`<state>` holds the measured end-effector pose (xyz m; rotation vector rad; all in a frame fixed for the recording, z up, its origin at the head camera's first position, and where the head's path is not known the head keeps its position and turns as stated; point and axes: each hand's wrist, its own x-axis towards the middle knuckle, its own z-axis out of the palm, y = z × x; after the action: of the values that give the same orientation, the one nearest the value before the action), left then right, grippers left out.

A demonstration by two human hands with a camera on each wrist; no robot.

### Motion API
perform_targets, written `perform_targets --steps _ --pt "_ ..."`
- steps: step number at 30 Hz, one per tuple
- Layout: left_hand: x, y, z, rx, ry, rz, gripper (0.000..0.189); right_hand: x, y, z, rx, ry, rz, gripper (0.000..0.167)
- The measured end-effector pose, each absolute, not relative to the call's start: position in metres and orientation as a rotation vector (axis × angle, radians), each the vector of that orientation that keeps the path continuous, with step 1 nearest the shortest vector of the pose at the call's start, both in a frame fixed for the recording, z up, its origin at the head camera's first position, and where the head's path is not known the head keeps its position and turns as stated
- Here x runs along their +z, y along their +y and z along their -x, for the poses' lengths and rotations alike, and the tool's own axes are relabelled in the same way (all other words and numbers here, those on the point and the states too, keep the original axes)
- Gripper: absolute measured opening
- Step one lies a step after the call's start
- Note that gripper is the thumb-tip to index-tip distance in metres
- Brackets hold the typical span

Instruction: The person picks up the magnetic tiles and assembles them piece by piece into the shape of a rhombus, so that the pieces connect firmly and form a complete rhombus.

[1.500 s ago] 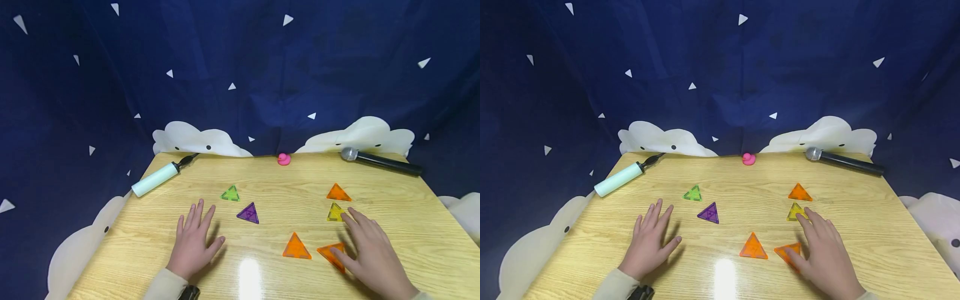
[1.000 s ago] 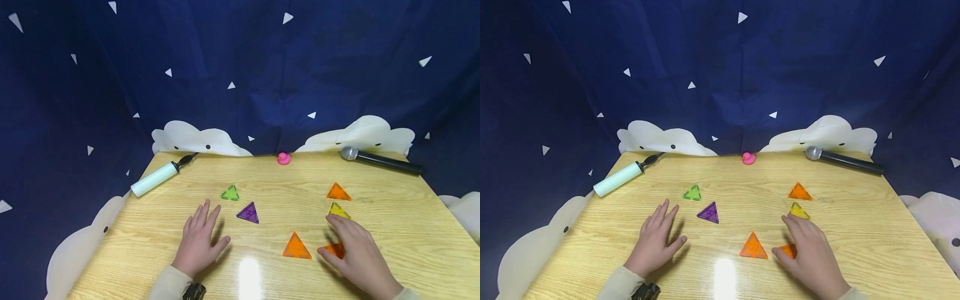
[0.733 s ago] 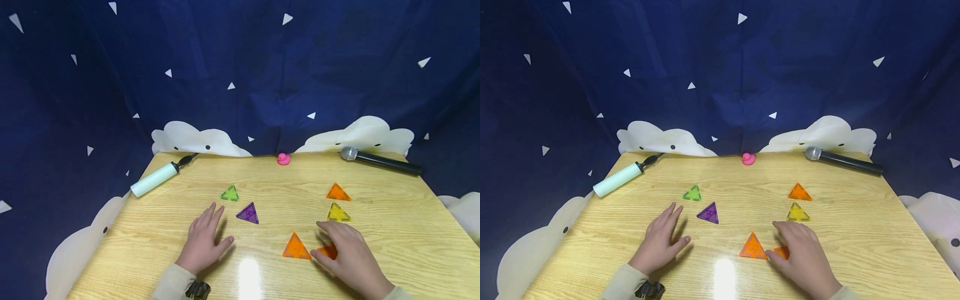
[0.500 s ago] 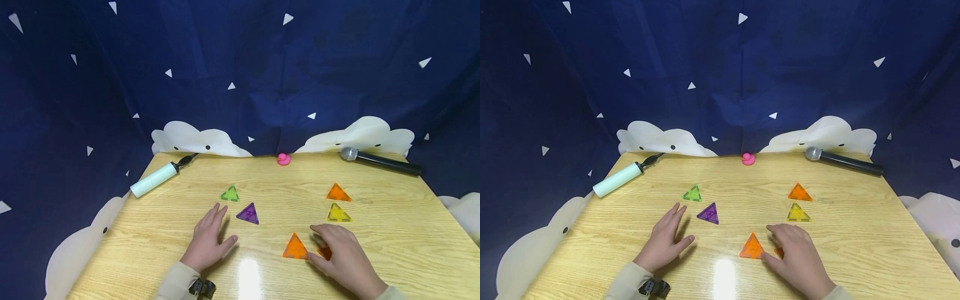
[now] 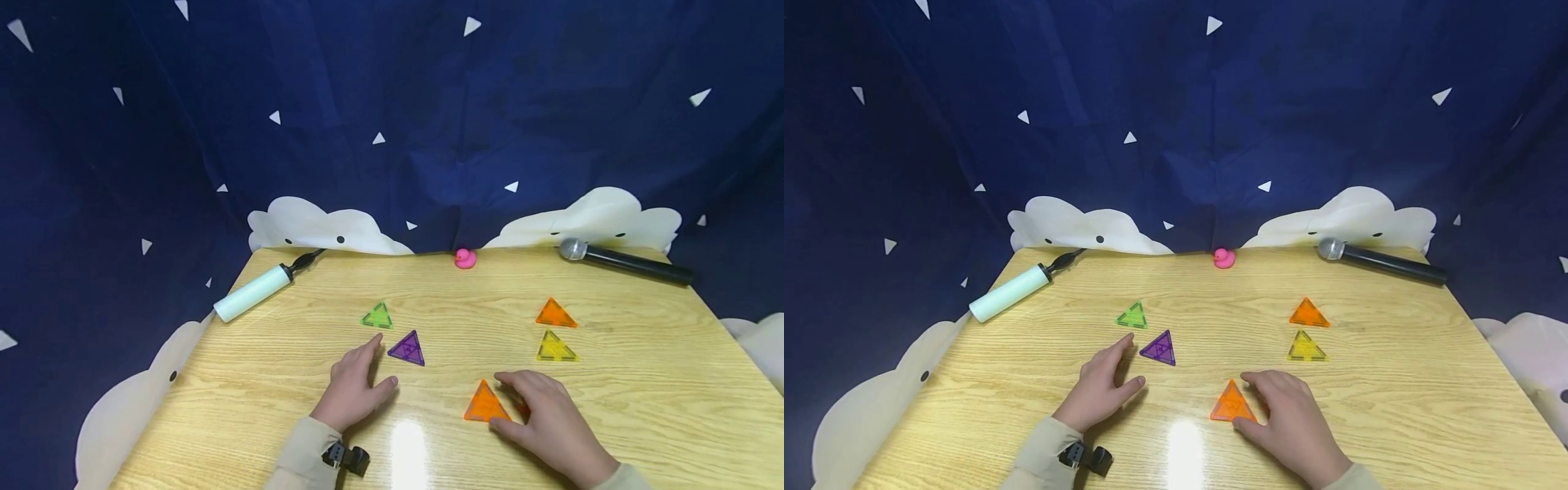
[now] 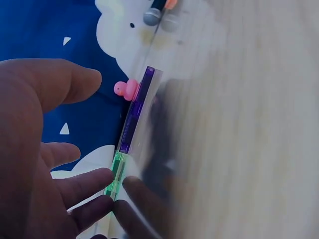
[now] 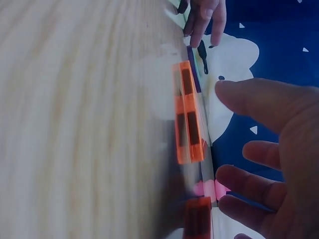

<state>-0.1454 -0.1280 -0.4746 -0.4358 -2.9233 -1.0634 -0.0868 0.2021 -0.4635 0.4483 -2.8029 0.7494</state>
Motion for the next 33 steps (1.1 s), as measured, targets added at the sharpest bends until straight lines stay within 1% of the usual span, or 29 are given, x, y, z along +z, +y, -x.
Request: perform_targets --steps 10,18,22,26,33 --pt "-0.477 -0.123 0.159 -1.103 -2.889 0.409 0.067 -0.462 0.198 0.089 0.715 -2.865 -0.441 0.063" --pt "-0.478 -0.119 0.166 -1.137 -2.859 0.446 0.054 -0.464 0.197 0.090 0.705 -2.871 -0.464 0.039" --pt "-0.481 -0.116 0.170 -1.139 -2.850 0.437 0.051 -0.465 0.198 0.091 0.677 -2.835 -0.478 0.031" --pt "-0.482 -0.113 0.174 -1.145 -2.842 0.431 0.049 -0.466 0.199 0.093 0.673 -2.821 -0.471 0.027" --pt "-0.486 -0.108 0.179 -1.139 -2.838 0.410 0.048 -0.467 0.198 0.094 0.719 -2.877 -0.370 0.027"
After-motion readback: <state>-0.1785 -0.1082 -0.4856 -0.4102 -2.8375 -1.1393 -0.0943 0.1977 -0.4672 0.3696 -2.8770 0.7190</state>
